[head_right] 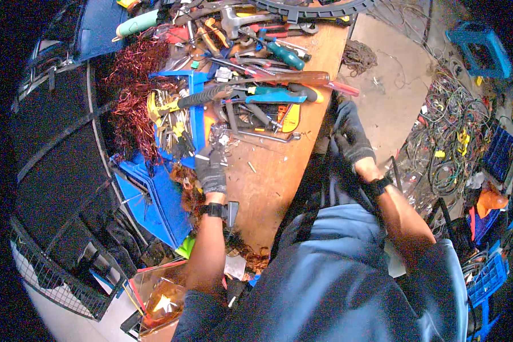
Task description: Disassembling and removing small components from a circular mechanical housing using a screwdriver and pliers.
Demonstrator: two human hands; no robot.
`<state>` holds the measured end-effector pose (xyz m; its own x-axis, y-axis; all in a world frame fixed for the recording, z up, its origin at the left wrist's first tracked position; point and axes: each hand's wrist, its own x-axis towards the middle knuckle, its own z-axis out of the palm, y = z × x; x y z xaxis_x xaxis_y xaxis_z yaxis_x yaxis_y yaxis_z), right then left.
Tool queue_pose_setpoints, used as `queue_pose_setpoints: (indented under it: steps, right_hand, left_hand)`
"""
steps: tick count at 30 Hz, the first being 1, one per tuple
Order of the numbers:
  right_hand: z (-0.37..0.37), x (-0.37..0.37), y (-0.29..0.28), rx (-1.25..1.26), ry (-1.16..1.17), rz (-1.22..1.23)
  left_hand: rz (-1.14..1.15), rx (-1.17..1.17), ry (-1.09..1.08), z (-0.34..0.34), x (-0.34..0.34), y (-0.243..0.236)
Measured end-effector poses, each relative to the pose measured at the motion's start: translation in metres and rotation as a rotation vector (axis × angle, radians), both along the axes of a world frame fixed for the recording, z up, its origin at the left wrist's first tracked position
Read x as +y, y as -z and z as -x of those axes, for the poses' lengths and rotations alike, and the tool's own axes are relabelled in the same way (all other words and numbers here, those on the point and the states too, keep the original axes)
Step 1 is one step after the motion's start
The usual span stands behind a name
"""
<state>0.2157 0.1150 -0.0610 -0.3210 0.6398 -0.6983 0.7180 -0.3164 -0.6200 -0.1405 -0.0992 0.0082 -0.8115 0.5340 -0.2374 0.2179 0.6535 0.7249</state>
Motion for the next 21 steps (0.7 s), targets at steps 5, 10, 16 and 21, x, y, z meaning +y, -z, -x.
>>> queue_pose_setpoints:
  steps: [5, 10, 16, 21]
  right_hand:
    - [0.025, -0.001, -0.046, 0.24, -0.235, -0.287]
    - [0.068, -0.015, -0.09, 0.288, -0.606, -0.33]
    - [0.128, -0.047, -0.105, 0.326, -0.878, -0.356]
    - [0.178, -0.072, -0.104, 0.345, -0.953, -0.413]
  left_hand:
    - [-0.205, -0.395, -0.903, -0.003, -0.034, 0.011]
    - [-0.412, -1.028, -0.934, 0.025, -0.054, 0.007]
    - [-0.364, -0.89, -0.792, 0.038, -0.074, 0.008]
    - [-0.783, -1.612, -0.382, 0.067, -0.107, 0.021]
